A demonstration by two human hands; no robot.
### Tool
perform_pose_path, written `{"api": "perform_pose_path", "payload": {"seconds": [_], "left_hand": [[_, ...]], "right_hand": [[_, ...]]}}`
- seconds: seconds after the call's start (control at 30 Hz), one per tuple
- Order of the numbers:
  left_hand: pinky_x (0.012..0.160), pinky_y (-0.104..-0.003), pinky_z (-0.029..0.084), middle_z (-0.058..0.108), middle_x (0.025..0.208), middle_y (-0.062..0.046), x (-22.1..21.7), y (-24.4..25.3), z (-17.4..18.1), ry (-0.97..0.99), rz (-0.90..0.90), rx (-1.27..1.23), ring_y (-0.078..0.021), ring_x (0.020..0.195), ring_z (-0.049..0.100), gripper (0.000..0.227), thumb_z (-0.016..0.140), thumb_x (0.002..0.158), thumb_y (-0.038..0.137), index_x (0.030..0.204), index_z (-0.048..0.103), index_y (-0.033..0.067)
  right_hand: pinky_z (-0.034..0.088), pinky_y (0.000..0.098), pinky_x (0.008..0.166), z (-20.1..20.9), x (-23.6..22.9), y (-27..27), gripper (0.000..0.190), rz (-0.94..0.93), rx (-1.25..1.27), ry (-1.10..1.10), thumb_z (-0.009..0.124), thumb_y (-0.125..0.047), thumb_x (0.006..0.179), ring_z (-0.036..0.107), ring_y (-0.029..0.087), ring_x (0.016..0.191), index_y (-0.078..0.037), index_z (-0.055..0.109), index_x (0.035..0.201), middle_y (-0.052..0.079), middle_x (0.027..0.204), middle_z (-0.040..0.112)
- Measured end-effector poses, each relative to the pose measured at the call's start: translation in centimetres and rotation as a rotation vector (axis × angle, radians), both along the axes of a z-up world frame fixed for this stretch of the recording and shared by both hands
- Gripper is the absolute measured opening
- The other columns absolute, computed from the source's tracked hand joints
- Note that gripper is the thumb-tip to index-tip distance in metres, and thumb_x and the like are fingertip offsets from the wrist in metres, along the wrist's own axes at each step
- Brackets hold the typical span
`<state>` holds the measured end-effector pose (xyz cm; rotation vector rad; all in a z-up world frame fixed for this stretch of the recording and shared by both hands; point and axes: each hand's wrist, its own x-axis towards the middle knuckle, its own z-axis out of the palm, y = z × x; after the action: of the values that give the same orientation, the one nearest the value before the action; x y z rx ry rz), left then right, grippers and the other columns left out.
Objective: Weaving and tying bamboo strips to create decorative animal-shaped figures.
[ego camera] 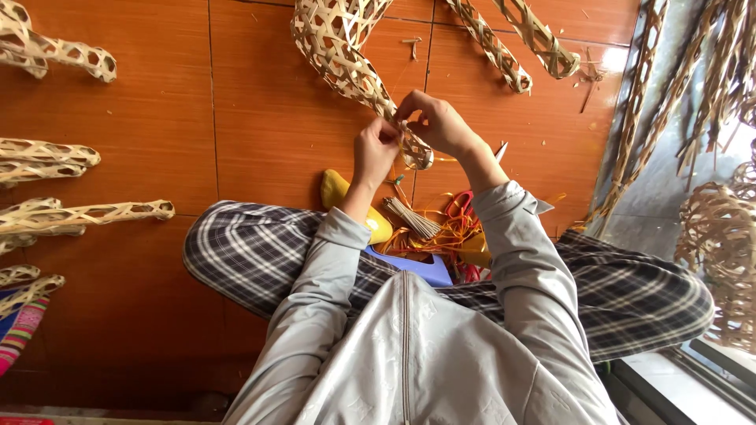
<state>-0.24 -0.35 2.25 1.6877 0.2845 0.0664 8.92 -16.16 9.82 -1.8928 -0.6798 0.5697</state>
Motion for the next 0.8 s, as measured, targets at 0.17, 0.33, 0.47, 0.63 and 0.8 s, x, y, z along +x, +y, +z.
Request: {"api": "perform_pose_path", "payload": {"seconds": [0.17, 0.33, 0.47, 0.63, 0.8], "left_hand": [[0.062, -0.031, 0.058, 0.074, 0.076, -0.006, -0.3, -1.0, 0.9, -0.026, -0.005, 0.180, -0.0160, 0.065, 0.071, 0.016, 0.077, 0.086, 0.004, 0.081, 0.063, 0.0069], [0.062, -0.039, 0.054, 0.069, 0.084, -0.010, -0.6, -1.7, 0.4, -0.135, 0.064, 0.468, -0.0262, 0.070, 0.070, 0.014, 0.073, 0.088, 0.006, 0.088, 0.059, 0.0054], [0.074, -0.043, 0.054, 0.064, 0.099, -0.014, -0.8, -2.5, 0.4, -0.266, 0.129, 0.524, -0.0348, 0.089, 0.066, 0.012, 0.062, 0.098, 0.007, 0.108, 0.058, 0.0054], [0.078, -0.043, 0.054, 0.059, 0.105, -0.017, -1.4, -2.6, -2.3, -0.226, 0.188, 0.460, -0.0362, 0.093, 0.064, 0.016, 0.060, 0.105, 0.016, 0.112, 0.052, 0.0049], [0.077, -0.045, 0.054, 0.066, 0.103, -0.015, -1.8, -2.0, -3.3, -0.205, 0.114, 0.484, -0.0375, 0.094, 0.067, 0.017, 0.060, 0.106, 0.022, 0.112, 0.056, 0.0064]], "right_hand": [[0.058, 0.0371, 0.075, -1.2, 0.3, 0.8, 0.013, 0.032, -0.085, -0.057, 0.070, -0.002, 0.095, 0.072, 0.024, 0.082, -0.005, 0.066, 0.107, 0.009, 0.091, 0.073], [0.059, 0.0367, 0.075, -1.1, 0.4, 0.9, 0.016, 0.058, -0.061, -0.036, 0.069, -0.007, 0.092, 0.075, 0.025, 0.085, -0.005, 0.067, 0.107, 0.010, 0.092, 0.074], [0.058, 0.0396, 0.076, -1.3, 0.6, 0.6, 0.021, 0.122, -0.106, -0.171, 0.069, -0.007, 0.095, 0.072, 0.032, 0.088, -0.007, 0.072, 0.116, 0.012, 0.098, 0.074], [0.057, 0.0397, 0.078, -2.5, 1.1, 0.1, 0.021, 0.185, -0.060, -0.132, 0.070, -0.008, 0.096, 0.072, 0.031, 0.089, -0.009, 0.074, 0.117, 0.012, 0.101, 0.073], [0.056, 0.0407, 0.076, -3.1, 1.2, 0.1, 0.015, 0.184, -0.118, -0.098, 0.074, -0.010, 0.092, 0.070, 0.032, 0.085, -0.005, 0.072, 0.106, 0.012, 0.095, 0.070]]}}
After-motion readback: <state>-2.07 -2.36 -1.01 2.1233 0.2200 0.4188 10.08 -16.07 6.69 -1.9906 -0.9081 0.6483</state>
